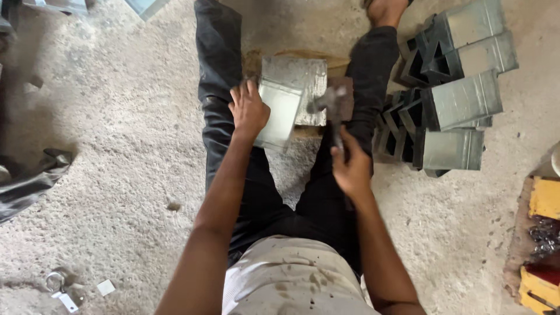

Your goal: The person sits on the floor and repeatedly hammers a small metal block placed on a stone anvil. They adjust the block's position between strikes and occasionally pick up another block from a nearby pile to continue the process.

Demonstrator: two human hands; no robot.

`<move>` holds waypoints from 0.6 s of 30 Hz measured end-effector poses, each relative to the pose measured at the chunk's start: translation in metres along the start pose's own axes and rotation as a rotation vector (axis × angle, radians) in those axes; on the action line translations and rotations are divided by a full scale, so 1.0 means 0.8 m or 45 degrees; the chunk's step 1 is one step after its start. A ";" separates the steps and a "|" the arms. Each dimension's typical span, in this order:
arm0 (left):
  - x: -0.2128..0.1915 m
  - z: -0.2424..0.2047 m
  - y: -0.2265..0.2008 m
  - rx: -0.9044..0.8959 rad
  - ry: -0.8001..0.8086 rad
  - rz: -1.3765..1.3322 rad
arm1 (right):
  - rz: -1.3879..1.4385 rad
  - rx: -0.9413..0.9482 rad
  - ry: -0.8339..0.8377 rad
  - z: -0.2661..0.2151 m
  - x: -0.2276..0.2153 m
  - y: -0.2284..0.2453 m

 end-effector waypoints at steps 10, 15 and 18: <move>0.038 -0.007 0.015 -0.187 0.794 0.065 | 0.203 -0.193 -0.018 0.002 -0.025 0.047; 0.022 -0.005 0.005 -0.168 0.686 0.000 | 0.362 -0.369 -0.248 -0.006 -0.069 0.094; 0.013 -0.007 -0.004 -0.148 0.677 0.048 | 0.228 -0.698 -0.276 0.001 -0.044 0.103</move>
Point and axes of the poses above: each hand's wrist, its own z-axis towards the middle knuckle, its own x-axis out of the palm, y = z × x, the point moved 6 cm from there along z, towards the middle knuckle, and after that the axes turned 5 degrees about -y, right-handed, at the moved point
